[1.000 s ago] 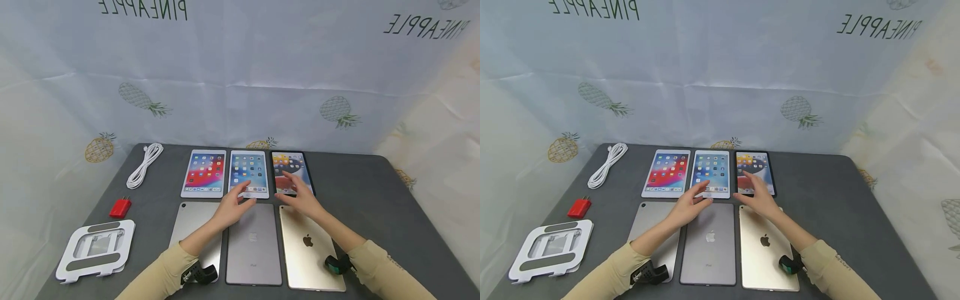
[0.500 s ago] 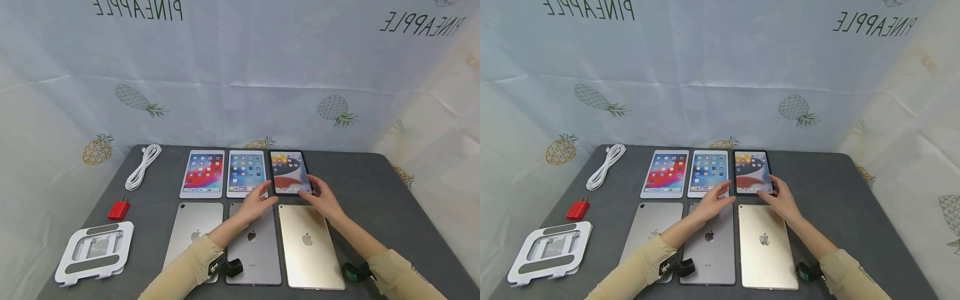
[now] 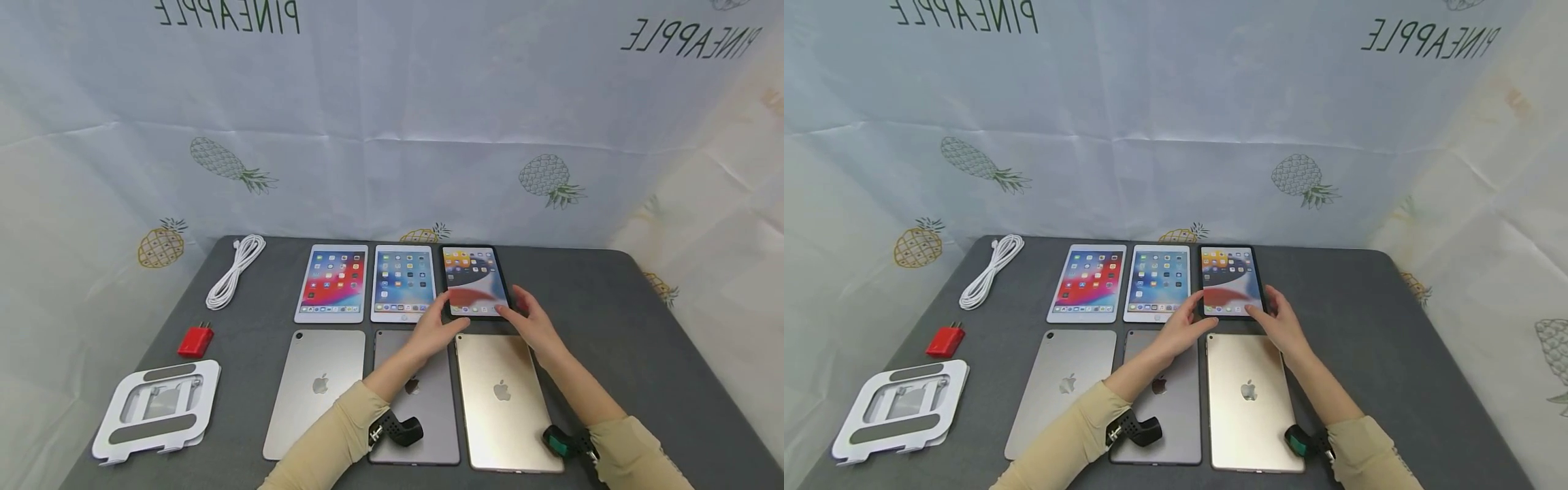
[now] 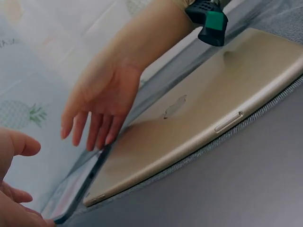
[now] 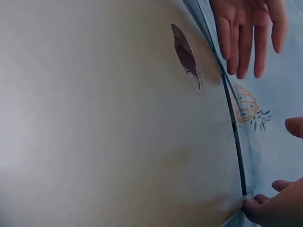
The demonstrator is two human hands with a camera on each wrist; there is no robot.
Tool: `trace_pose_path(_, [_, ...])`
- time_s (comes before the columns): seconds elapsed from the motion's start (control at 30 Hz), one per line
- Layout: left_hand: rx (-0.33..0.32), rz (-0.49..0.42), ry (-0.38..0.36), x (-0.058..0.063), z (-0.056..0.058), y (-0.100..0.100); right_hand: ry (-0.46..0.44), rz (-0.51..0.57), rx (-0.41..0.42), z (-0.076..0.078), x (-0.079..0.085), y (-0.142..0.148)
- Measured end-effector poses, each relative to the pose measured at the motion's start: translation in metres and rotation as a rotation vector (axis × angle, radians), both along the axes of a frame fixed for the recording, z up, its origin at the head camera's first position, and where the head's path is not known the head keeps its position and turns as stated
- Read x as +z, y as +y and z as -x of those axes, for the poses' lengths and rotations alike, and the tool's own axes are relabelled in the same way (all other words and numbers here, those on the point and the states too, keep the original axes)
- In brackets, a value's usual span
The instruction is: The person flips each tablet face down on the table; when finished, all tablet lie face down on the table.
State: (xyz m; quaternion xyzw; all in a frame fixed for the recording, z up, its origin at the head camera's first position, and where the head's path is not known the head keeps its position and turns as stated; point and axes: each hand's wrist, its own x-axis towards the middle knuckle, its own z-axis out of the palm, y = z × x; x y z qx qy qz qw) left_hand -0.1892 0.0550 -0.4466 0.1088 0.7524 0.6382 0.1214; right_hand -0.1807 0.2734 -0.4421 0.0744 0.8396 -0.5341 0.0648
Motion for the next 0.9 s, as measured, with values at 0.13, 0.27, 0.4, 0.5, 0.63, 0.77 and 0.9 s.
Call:
trace_pose_path(0.13, [-0.008,-0.022,-0.044,-0.003,0.000,0.005,-0.020,0.024,0.011,0.001,0.000,-0.004])
trace_pose_path(0.27, [0.000,-0.062,-0.098,-0.004,0.000,0.008,-0.036,0.027,0.043,0.001,0.002,-0.006])
trace_pose_path(0.4, [0.010,-0.114,-0.116,-0.005,0.000,0.009,-0.051,0.035,0.087,0.002,0.003,-0.007])
trace_pose_path(0.5, [0.015,-0.139,-0.118,-0.005,0.000,0.010,-0.061,0.036,0.096,0.003,0.004,-0.010])
trace_pose_path(0.63, [0.025,-0.137,-0.123,-0.005,0.001,0.010,-0.047,0.085,0.057,0.006,0.006,-0.013])
trace_pose_path(0.77, [0.032,-0.109,-0.137,-0.005,0.002,0.009,-0.045,0.209,-0.003,0.010,0.007,-0.014])
trace_pose_path(0.9, [0.039,-0.078,-0.130,-0.006,0.003,0.008,-0.087,0.296,-0.078,0.013,0.012,-0.015])
